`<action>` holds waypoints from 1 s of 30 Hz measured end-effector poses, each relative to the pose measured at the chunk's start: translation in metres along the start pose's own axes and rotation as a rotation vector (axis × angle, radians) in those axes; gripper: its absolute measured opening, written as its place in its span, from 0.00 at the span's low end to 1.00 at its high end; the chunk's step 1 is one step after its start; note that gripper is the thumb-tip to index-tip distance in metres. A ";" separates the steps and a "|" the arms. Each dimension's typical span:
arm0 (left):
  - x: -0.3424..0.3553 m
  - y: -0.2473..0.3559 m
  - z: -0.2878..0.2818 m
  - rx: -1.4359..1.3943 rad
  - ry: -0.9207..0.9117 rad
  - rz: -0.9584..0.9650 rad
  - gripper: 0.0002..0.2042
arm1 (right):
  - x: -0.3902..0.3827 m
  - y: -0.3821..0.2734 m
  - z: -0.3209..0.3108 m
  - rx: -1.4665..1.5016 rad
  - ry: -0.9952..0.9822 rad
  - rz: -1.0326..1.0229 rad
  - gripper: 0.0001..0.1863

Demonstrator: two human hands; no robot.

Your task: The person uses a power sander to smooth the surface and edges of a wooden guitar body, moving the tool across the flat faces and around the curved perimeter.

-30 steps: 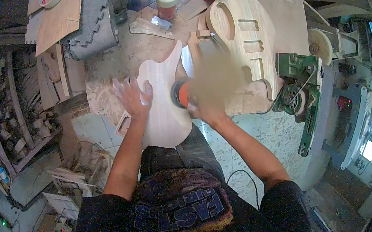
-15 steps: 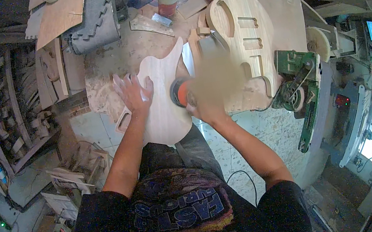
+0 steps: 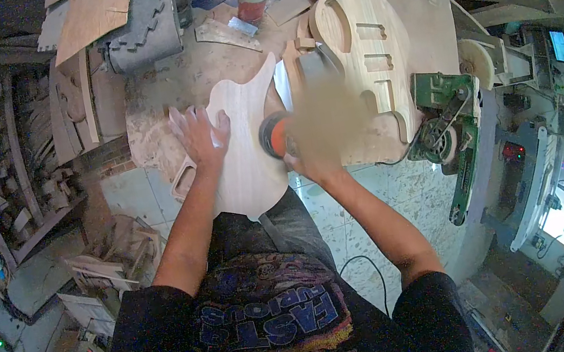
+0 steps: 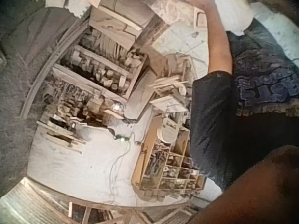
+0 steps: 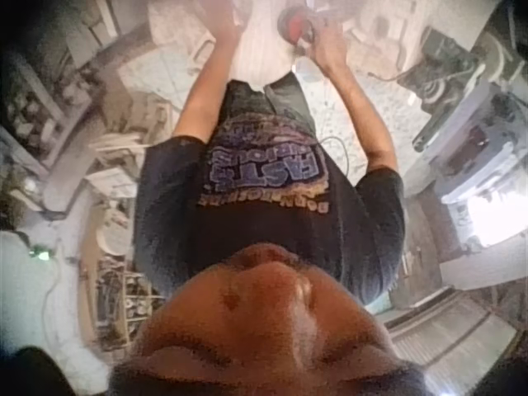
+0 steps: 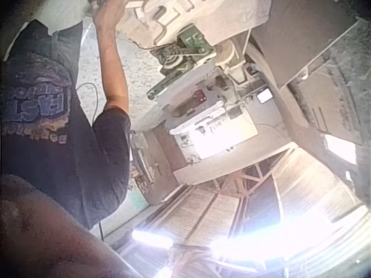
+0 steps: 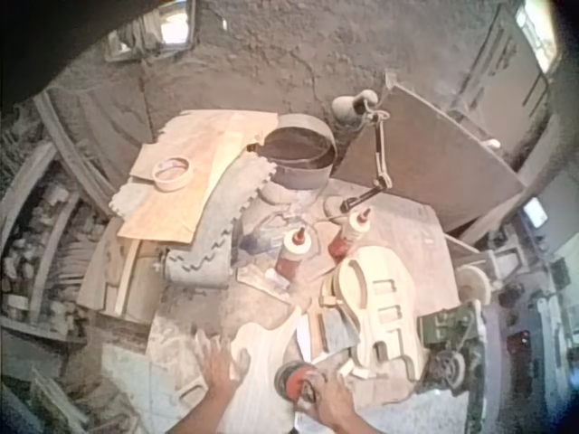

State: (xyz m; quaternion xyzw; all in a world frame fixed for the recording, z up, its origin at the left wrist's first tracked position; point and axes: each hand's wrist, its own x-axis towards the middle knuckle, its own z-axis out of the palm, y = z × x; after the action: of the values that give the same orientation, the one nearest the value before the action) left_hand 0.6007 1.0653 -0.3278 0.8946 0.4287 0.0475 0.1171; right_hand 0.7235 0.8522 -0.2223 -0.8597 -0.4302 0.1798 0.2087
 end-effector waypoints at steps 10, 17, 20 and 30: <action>-0.002 -0.001 0.001 -0.006 -0.001 0.002 0.29 | -0.010 -0.005 -0.002 -0.056 -0.039 0.004 0.31; -0.001 -0.001 0.003 -0.001 0.024 0.010 0.29 | -0.015 -0.012 -0.006 -0.044 -0.071 -0.029 0.31; -0.001 -0.001 0.004 0.013 0.005 -0.007 0.29 | -0.016 -0.008 -0.001 -0.095 -0.009 -0.038 0.32; 0.001 0.003 -0.002 0.041 -0.068 -0.014 0.31 | -0.042 -0.007 -0.008 -0.116 -0.112 0.007 0.33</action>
State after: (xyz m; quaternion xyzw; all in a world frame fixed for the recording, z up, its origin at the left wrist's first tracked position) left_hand 0.6032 1.0643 -0.3249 0.8948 0.4316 0.0076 0.1135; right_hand 0.6991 0.8204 -0.2061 -0.8604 -0.4479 0.2030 0.1335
